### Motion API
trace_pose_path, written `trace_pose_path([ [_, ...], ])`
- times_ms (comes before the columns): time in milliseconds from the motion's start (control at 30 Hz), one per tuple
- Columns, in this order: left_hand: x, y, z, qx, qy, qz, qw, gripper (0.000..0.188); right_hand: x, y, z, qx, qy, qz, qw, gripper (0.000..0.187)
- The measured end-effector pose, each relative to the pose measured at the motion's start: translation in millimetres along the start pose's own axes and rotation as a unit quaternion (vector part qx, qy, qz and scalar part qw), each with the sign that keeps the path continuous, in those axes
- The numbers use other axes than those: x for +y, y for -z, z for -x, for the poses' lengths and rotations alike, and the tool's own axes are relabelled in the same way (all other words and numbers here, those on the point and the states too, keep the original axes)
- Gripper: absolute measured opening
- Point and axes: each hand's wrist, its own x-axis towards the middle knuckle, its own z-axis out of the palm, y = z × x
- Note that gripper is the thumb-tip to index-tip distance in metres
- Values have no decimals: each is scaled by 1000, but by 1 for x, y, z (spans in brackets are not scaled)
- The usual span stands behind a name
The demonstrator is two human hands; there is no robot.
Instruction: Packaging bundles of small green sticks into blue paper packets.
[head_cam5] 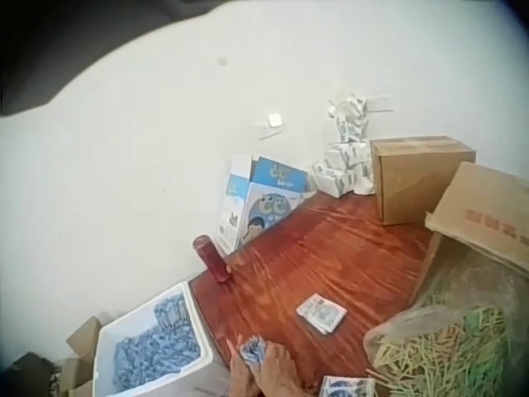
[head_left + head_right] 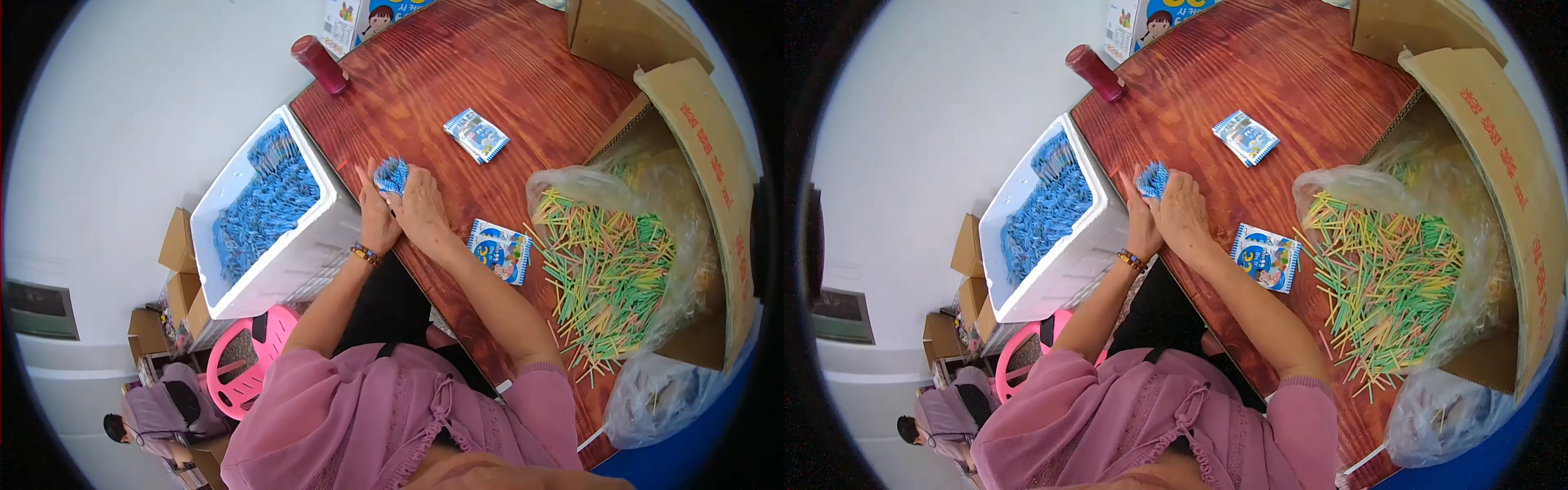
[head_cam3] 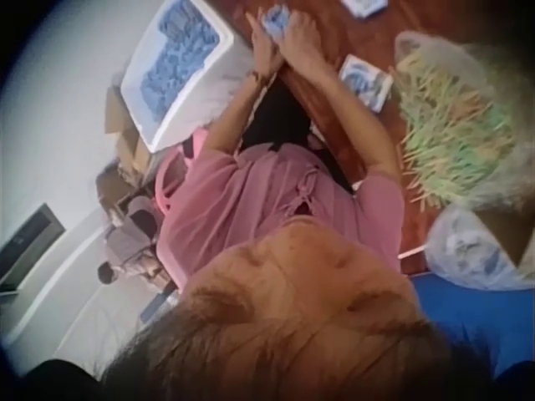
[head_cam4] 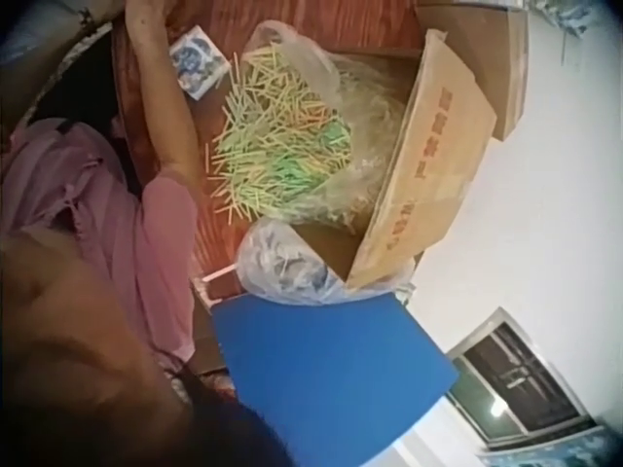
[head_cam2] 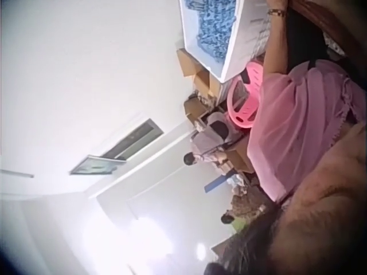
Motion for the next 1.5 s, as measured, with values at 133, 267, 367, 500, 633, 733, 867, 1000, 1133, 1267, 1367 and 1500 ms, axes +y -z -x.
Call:
trace_pose_path([
  [133, 25, 11, 26, 42, -40, -146, 988, 101, 5, 1, 2, -1, -2, 12, 1000, 59],
  [267, 11, 4, 58, 67, 89, -87, 990, 79, 7, 9, 0, -9, 17, -15, 1000, 59],
  [367, 19, 10, 48, 86, 55, -107, 989, 61, -10, 27, 1, -33, -6, 94, 995, 55],
  [500, 15, 13, 45, 76, 16, -120, 990, 57, 0, 24, -5, -87, -14, 21, 996, 55],
  [633, 17, 9, 34, 70, 7, -33, 997, 52, -1, 32, -1, -35, 2, -9, 999, 55],
  [733, 1, 41, 25, 94, -11, 1, 996, 57, -39, 18, -4, -39, -50, 2, 998, 42],
  [867, -18, 124, -7, 126, 15, 78, 989, 55, -109, -31, -43, -39, 22, 34, 998, 41],
  [1000, -109, 218, -28, 182, 11, -31, 983, 54, -159, -147, -99, -113, 72, -83, 988, 44],
  [1133, -209, 286, -13, 187, 82, -116, 972, 51, -176, -281, -122, -184, 94, -125, 970, 54],
  [1267, -275, 318, -14, 239, 102, -113, 959, 42, -180, -372, -139, -201, 116, -140, 963, 61],
  [1367, -316, 322, -21, 274, 122, -126, 946, 41, -183, -405, -152, -206, 140, -110, 962, 64],
  [1500, -358, 305, -34, 265, 160, -106, 945, 43, -166, -434, -180, -233, 131, -113, 957, 63],
])
